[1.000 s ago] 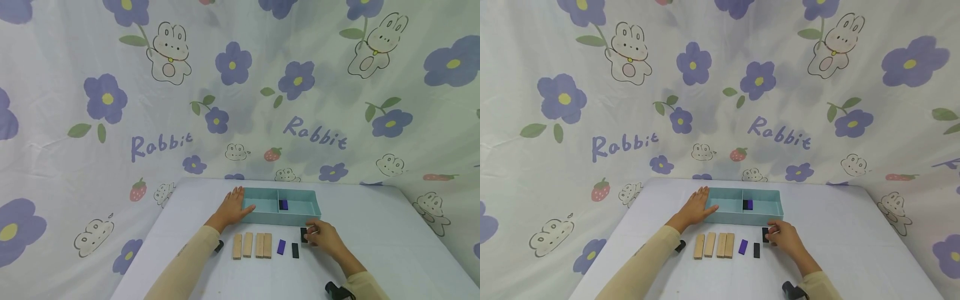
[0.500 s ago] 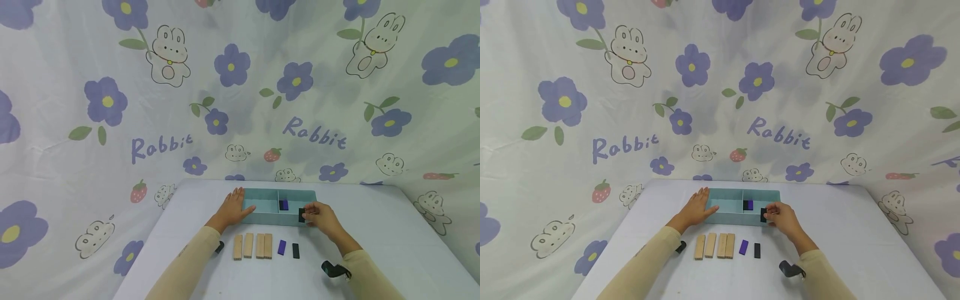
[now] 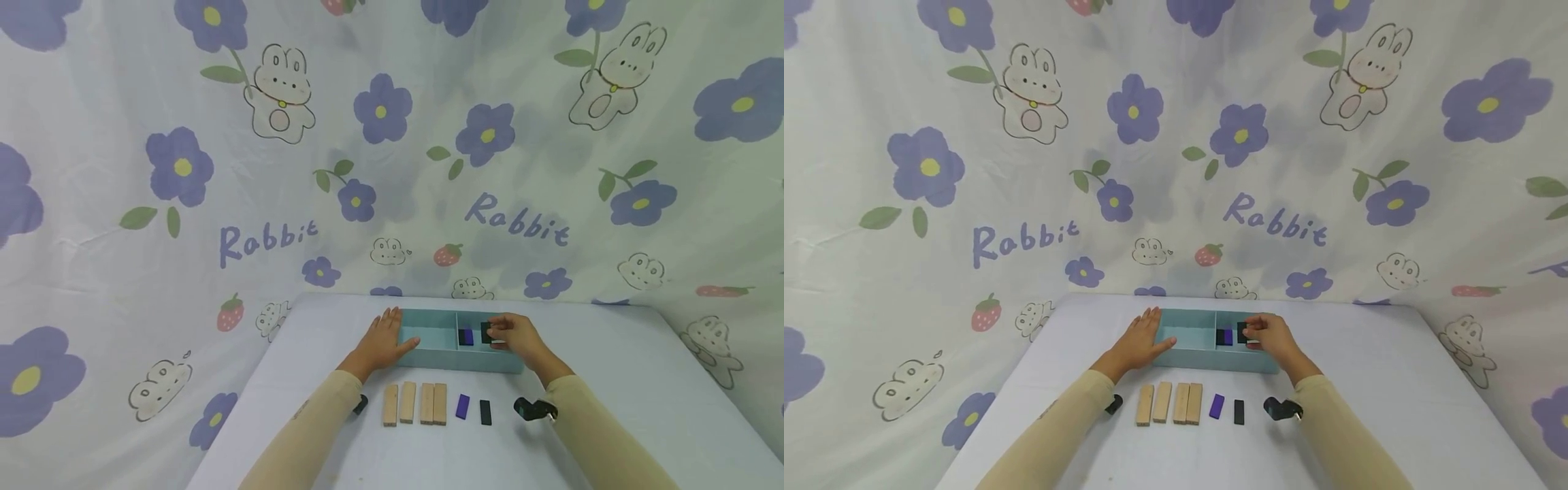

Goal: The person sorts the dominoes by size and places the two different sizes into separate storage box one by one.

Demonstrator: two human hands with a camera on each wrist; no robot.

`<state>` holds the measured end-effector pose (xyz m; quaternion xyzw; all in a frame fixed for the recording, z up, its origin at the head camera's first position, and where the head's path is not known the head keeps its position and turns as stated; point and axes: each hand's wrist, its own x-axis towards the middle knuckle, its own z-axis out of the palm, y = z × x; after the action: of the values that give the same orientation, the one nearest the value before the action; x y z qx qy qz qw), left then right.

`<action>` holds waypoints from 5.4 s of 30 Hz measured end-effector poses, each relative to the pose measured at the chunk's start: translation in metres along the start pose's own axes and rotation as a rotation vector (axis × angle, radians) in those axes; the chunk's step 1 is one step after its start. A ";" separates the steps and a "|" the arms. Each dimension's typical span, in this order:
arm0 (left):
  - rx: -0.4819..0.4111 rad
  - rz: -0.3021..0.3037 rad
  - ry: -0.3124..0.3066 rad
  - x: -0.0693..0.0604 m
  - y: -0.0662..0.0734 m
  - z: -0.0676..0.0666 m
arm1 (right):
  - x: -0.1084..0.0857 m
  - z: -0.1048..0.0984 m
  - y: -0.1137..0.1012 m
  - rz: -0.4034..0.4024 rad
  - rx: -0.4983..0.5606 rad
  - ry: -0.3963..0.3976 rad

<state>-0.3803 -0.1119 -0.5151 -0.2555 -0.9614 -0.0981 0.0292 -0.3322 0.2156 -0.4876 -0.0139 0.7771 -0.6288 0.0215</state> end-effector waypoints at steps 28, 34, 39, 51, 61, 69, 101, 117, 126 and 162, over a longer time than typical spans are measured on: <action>-0.015 0.001 0.019 -0.002 -0.001 0.004 | 0.049 0.021 0.014 0.196 -0.440 0.110; -0.016 0.014 0.029 0.000 -0.002 0.004 | 0.054 0.024 0.015 0.211 -0.533 0.111; -0.011 0.002 0.022 0.002 -0.002 0.005 | 0.056 0.024 0.017 0.212 -0.547 0.111; -0.017 -0.016 -0.007 0.001 0.000 0.002 | 0.060 0.026 0.022 0.264 -0.521 0.101; -0.021 -0.030 -0.013 -0.002 0.001 0.005 | 0.056 0.029 0.021 0.266 -0.588 0.083; -0.029 -0.024 -0.006 -0.004 0.003 0.002 | 0.053 0.031 0.016 0.277 -0.604 0.074; 0.036 0.007 0.031 -0.001 0.002 0.002 | 0.016 0.009 -0.013 0.108 -0.340 -0.024; 0.023 0.005 0.045 -0.005 0.006 0.001 | -0.041 -0.004 0.001 -0.002 -0.121 -0.001; -0.009 -0.011 0.040 -0.004 0.006 -0.001 | -0.063 -0.009 0.025 -0.033 -0.086 -0.133; -0.011 -0.019 0.045 0.001 0.007 0.007 | -0.082 0.035 0.055 -0.080 -0.671 -0.124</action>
<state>-0.3778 -0.1046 -0.5206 -0.2442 -0.9623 -0.1096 0.0485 -0.2480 0.1971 -0.5471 -0.0889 0.9367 -0.3366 0.0385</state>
